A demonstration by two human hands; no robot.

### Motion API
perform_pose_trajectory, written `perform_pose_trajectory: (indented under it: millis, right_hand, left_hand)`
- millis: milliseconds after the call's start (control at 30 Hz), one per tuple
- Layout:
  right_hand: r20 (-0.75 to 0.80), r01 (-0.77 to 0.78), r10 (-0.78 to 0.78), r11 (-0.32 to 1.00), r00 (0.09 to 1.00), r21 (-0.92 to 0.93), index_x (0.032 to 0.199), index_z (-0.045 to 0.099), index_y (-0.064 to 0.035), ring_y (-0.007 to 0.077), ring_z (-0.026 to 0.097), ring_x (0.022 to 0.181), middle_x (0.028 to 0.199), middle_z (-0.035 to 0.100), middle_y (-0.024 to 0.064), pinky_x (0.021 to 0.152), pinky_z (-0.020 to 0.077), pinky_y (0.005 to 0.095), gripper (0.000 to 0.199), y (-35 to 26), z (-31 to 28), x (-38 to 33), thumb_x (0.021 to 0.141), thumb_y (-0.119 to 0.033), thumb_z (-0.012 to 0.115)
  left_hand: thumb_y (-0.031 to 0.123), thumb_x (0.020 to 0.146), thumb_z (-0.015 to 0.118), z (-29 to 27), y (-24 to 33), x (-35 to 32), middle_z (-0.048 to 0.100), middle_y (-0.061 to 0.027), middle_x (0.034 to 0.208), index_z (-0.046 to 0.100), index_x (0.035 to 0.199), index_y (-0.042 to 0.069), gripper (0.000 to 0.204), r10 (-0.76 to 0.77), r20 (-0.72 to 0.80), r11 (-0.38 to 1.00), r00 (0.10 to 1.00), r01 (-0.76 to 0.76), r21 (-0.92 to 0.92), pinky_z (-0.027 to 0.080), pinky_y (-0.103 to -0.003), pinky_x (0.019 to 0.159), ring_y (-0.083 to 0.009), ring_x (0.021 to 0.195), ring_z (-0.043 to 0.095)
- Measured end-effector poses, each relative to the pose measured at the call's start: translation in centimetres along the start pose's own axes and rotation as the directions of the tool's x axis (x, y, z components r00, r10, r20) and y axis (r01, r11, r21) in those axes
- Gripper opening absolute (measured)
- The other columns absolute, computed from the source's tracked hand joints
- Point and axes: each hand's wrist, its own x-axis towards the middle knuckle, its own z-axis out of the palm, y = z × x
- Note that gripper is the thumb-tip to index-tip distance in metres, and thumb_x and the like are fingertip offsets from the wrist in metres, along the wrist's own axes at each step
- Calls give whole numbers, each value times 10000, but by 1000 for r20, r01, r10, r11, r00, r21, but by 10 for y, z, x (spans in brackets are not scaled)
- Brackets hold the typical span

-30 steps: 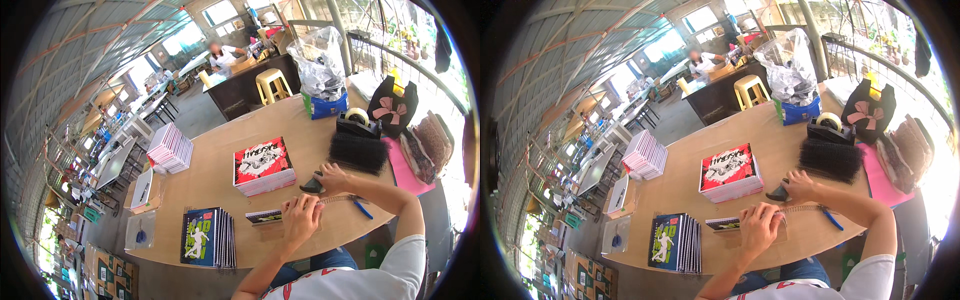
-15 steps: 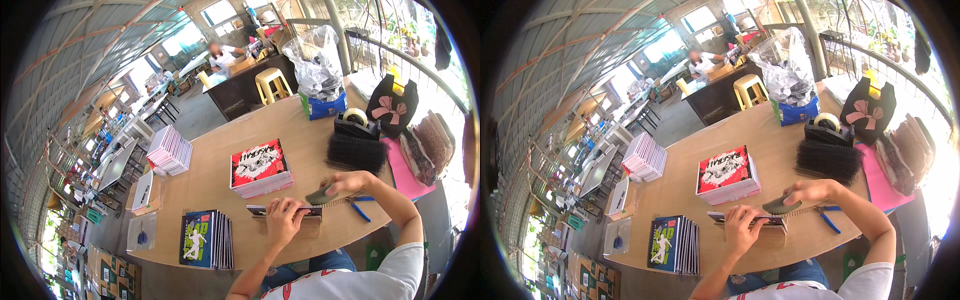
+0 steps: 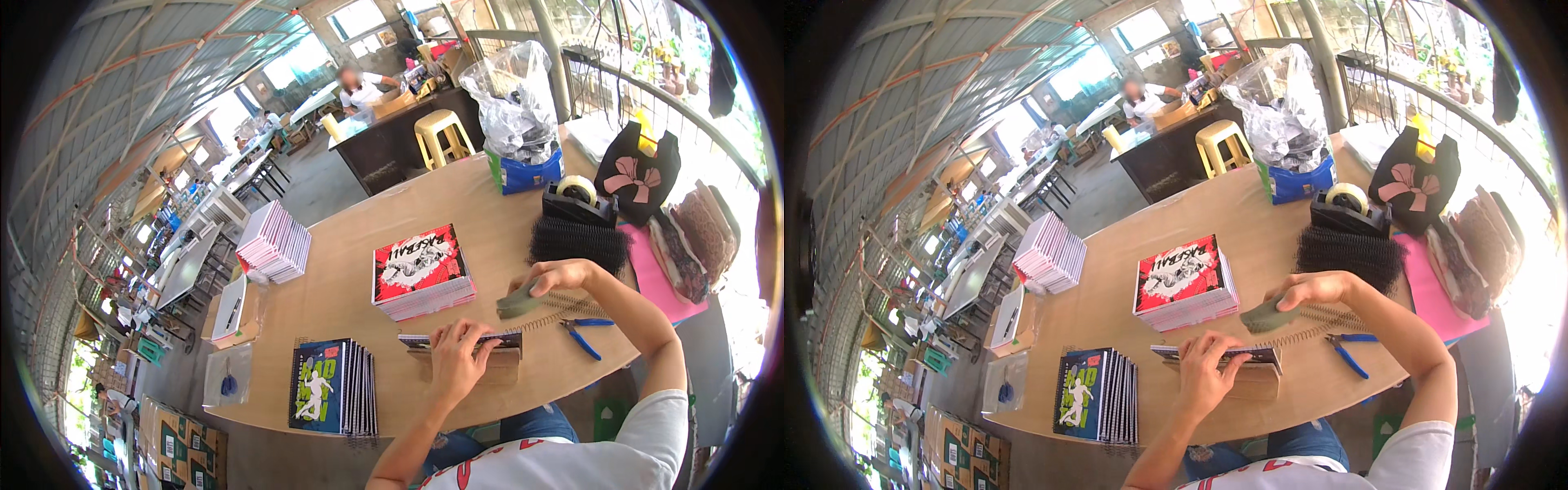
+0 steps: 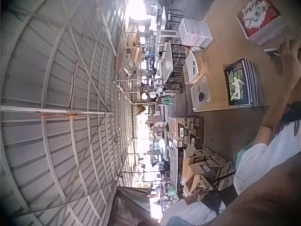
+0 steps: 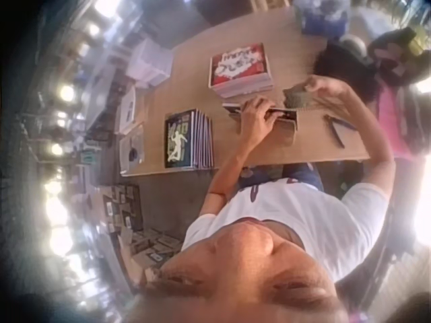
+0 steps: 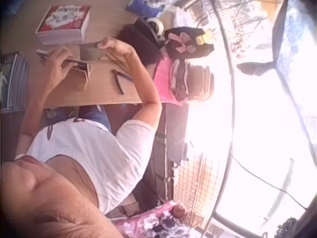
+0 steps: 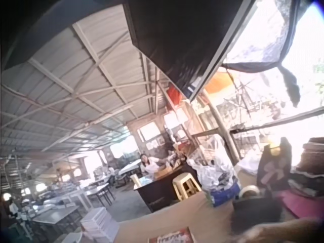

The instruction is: The person binds notebooks by manually inserting a spiral coil into the pre-punched holes of stacked covers and pages, then using a small tool to trim or secure the coil ends.

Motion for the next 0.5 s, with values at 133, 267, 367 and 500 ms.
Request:
perform_pose_trajectory:
  millis: [133, 267, 367, 500]
  right_hand:
    - [1, -313, 401, 717, 916, -623, 1084, 695, 126, 271, 589, 1065, 1198, 658, 198, 964, 432, 377, 643, 22, -4, 15, 864, -475, 631]
    - [163, -3, 39, 977, 986, -212, 1115, 689, 118, 293, 584, 1111, 1191, 641, 231, 968, 429, 401, 669, 18, 2, 8, 855, -497, 637]
    - [7, -136, 147, 935, 989, -327, 1114, 699, 107, 284, 584, 1116, 1180, 654, 193, 971, 433, 379, 623, 10, 7, 5, 854, -456, 640]
    - [65, -195, 236, 905, 970, -379, 1165, 680, 98, 275, 616, 1043, 1163, 675, 152, 928, 462, 364, 655, 16, 7, 11, 855, -478, 649]
  left_hand:
    - [258, 806, 815, 4, 2, -1, 647, 3, 916, 687, 956, 149, 226, 18, -39, 1000, 999, -18, -10, 408, -394, 852, -244, 880, 619]
    - [253, 789, 829, 3, 1, -3, 647, 4, 901, 667, 944, 141, 251, 15, -69, 1000, 997, -16, -13, 411, -392, 844, -244, 866, 617]
    - [249, 773, 842, 4, 0, -4, 648, 2, 890, 657, 954, 131, 285, 9, -72, 1000, 997, -10, -16, 412, -392, 841, -242, 866, 617]
    - [244, 764, 850, 5, 2, -2, 654, 6, 886, 654, 967, 128, 305, -30, -82, 997, 996, 23, -78, 412, -395, 846, -236, 870, 619]
